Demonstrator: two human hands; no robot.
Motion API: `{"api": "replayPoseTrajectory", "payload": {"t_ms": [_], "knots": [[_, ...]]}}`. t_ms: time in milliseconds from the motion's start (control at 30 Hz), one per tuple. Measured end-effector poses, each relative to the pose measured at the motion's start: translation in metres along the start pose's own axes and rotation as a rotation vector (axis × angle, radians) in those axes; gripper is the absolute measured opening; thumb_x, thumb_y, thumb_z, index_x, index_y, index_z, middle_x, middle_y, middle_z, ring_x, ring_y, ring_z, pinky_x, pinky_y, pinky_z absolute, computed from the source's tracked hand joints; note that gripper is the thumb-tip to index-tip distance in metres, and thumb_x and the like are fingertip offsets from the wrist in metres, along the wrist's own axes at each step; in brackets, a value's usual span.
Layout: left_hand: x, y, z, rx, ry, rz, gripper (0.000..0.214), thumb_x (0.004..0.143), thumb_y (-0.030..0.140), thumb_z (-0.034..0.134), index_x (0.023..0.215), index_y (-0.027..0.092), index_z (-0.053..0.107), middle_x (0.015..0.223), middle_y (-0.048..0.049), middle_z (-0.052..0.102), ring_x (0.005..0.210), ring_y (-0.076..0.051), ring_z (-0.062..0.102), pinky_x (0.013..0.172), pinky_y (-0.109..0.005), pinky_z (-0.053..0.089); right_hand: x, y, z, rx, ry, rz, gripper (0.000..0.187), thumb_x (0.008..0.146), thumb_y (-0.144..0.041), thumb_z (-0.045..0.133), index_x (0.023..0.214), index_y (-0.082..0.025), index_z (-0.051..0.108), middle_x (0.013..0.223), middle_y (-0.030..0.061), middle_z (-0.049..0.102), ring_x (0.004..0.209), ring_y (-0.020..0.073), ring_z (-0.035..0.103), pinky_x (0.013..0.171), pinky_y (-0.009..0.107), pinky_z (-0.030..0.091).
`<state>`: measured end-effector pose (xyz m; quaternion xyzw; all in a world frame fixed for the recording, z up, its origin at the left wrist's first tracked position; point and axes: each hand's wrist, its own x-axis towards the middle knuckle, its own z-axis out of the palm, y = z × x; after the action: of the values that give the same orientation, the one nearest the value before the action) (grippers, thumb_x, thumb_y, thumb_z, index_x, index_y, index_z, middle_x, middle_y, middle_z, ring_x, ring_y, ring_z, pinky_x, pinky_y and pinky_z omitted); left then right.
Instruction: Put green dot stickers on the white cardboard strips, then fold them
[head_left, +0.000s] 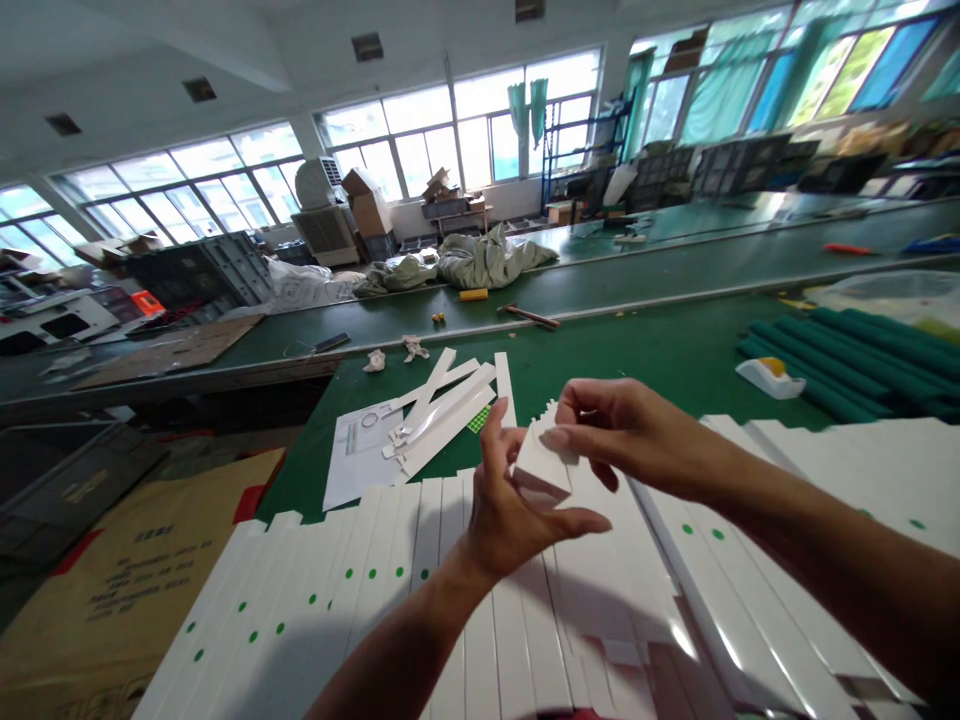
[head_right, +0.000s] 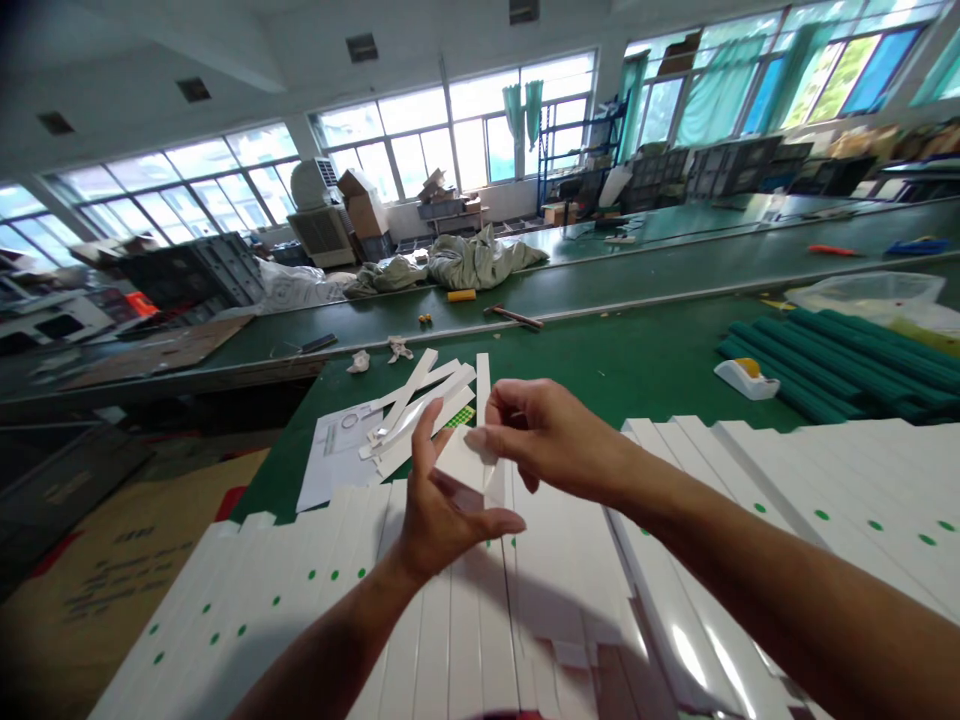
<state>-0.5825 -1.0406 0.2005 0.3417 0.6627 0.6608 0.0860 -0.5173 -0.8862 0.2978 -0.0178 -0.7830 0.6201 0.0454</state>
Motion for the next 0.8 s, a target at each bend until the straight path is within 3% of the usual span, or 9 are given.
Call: {"api": "replayPoseTrajectory", "payload": {"t_ms": [133,233,367,433,500,567,700,800], "knots": [[0.018,-0.036,-0.009,0.139,0.093,-0.114,0.071,0.065,0.038,0.080,0.124,0.018,0.046,0.097,-0.0080,0.067,0.077,-0.021,0.067,0.065,-0.030,0.055,0.003,0.040,-0.012,0.279,0.251,0.026,0.038,0.081,-0.051,0.066,0.073,-0.016,0.053,0.053,-0.0074,0.041,0.043,0.0070,0.040,0.041,0.022,0.044],[0.076,-0.047,-0.028,0.300,0.153,-0.084,0.064,0.069,0.035,0.077,0.121,0.018,0.045,0.102,-0.0092,0.067,0.085,-0.021,0.067,0.072,-0.031,0.054,-0.002,0.091,-0.015,0.249,0.404,0.148,0.041,0.082,-0.055,0.063,0.071,-0.017,0.051,0.052,-0.0070,0.043,0.042,0.0073,0.041,0.042,0.022,0.040],[0.178,-0.056,-0.054,0.700,0.201,-0.082,0.075,0.068,0.031,0.079,0.130,0.016,0.039,0.123,-0.0171,0.059,0.108,-0.029,0.060,0.090,-0.039,0.048,-0.015,0.159,0.009,-0.002,0.338,0.354,0.040,0.086,-0.053,0.054,0.070,-0.017,0.049,0.058,-0.0042,0.050,0.043,0.0097,0.046,0.043,0.025,0.041],[0.209,-0.073,-0.052,0.953,0.234,-0.105,0.089,0.063,0.028,0.083,0.135,0.014,0.034,0.140,-0.0232,0.044,0.127,-0.037,0.044,0.102,-0.049,0.038,-0.022,0.186,0.026,-0.153,0.264,0.390,0.033,0.088,-0.047,0.050,0.071,-0.018,0.049,0.062,-0.0008,0.054,0.047,0.0139,0.052,0.045,0.027,0.043],[0.218,-0.103,-0.036,1.053,0.205,-0.179,0.079,0.073,0.030,0.075,0.137,0.013,0.032,0.146,-0.0232,0.035,0.136,-0.038,0.032,0.109,-0.051,0.029,-0.029,0.209,0.043,-0.347,0.232,0.375,0.023,0.087,-0.036,0.049,0.071,-0.019,0.050,0.068,0.0038,0.059,0.056,0.0182,0.057,0.052,0.032,0.046],[0.209,-0.139,-0.009,1.017,0.102,-0.317,0.059,0.084,0.030,0.063,0.133,0.010,0.038,0.140,-0.0229,0.040,0.134,-0.033,0.037,0.109,-0.044,0.031,-0.036,0.230,0.057,-0.531,0.221,0.343,0.015,0.083,-0.028,0.051,0.069,-0.020,0.050,0.071,0.0053,0.060,0.063,0.0213,0.059,0.060,0.035,0.047],[0.176,-0.200,0.042,0.904,-0.016,-0.552,0.062,0.071,0.028,0.075,0.122,0.005,0.049,0.129,-0.0265,0.050,0.124,-0.036,0.048,0.100,-0.043,0.042,-0.045,0.259,0.073,-0.691,0.278,0.268,0.004,0.080,-0.023,0.051,0.076,-0.022,0.050,0.082,0.0065,0.061,0.067,0.0214,0.061,0.062,0.033,0.048],[0.169,-0.218,0.058,0.780,-0.011,-0.723,0.066,0.066,0.021,0.076,0.123,0.001,0.049,0.132,-0.0329,0.046,0.128,-0.043,0.043,0.097,-0.049,0.044,-0.048,0.272,0.076,-0.704,0.288,0.220,0.007,0.081,-0.026,0.050,0.075,-0.023,0.050,0.079,0.0059,0.061,0.064,0.0212,0.062,0.058,0.032,0.050]]}}
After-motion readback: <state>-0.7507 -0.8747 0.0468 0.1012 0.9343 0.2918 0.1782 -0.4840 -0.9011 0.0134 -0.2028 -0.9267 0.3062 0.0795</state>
